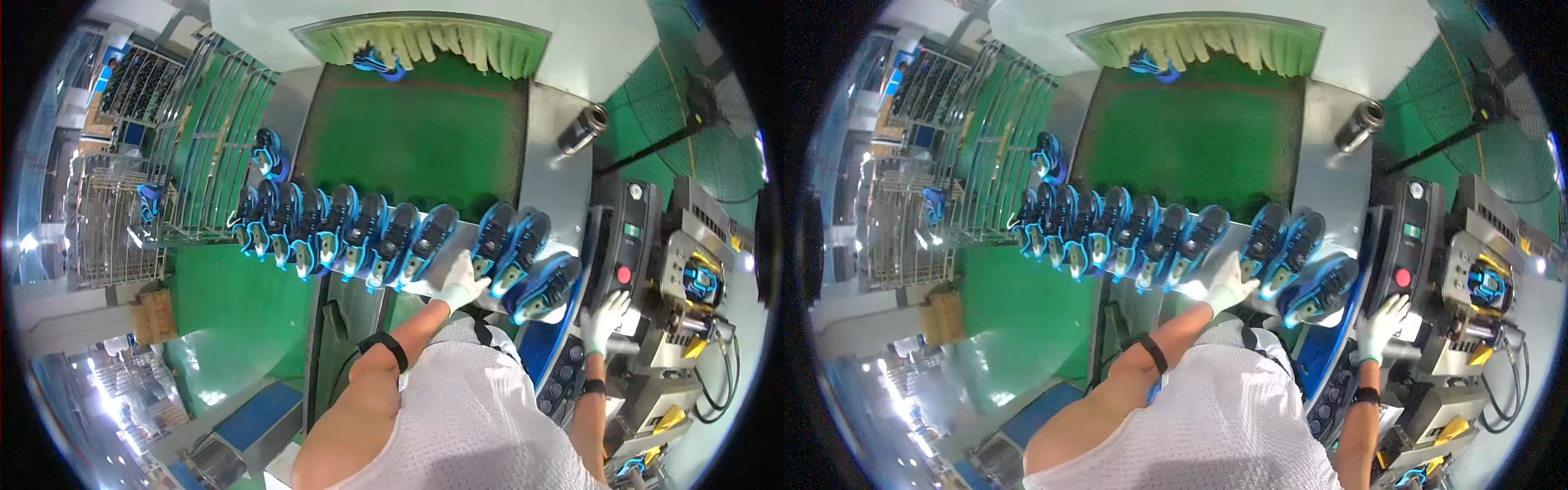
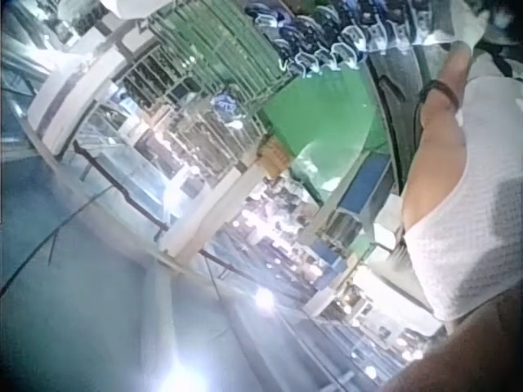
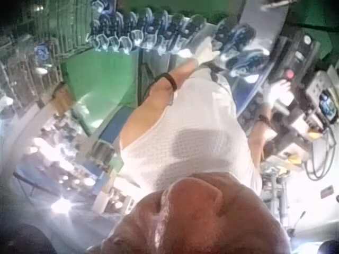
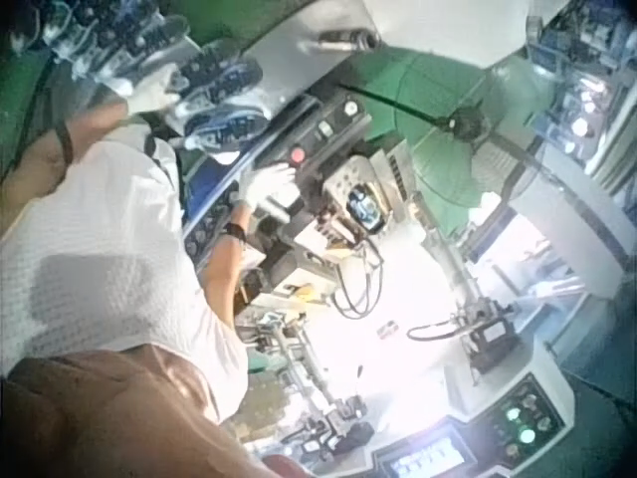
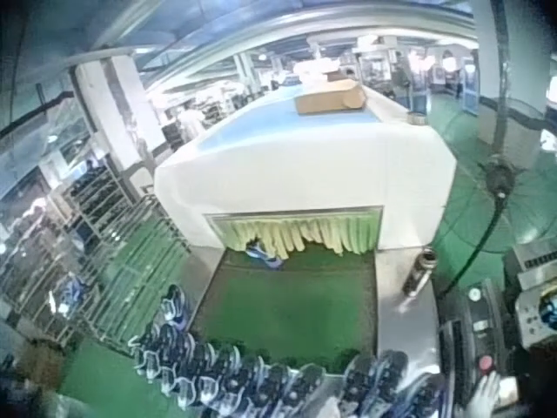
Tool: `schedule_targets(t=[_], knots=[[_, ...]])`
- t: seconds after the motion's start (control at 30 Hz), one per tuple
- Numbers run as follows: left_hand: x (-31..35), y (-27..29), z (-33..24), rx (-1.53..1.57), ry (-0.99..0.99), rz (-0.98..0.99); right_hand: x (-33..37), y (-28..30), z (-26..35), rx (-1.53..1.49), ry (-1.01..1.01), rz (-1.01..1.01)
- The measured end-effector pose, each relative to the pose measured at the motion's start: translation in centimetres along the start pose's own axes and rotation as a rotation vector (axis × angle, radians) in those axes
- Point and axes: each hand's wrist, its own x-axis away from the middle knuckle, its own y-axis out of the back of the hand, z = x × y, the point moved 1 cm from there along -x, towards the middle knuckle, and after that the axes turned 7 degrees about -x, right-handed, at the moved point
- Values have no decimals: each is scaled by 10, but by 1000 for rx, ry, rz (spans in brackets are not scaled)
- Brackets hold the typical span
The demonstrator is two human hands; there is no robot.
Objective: Shaping and pressing shoe uppers using an industrial machine and placing finished units on a conveyor belt.
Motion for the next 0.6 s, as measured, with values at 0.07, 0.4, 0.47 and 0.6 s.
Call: schedule_targets(t=[0.07, 0.4, 0.47, 0.6], knots=[[6, 54, 4, 104, -108, 146, -6, -33, -18, -110, 120, -49], [-80, 369, 302, 241, 197, -1081, 20, 65, 256, -1081, 155, 150], [-98, 410, 370, 180, 322, -1195, 32, 33, 298, -1043, 161, 196], [-150, 466, 450, -47, 580, -1011, 47, -35, 337, -943, -218, 204]])
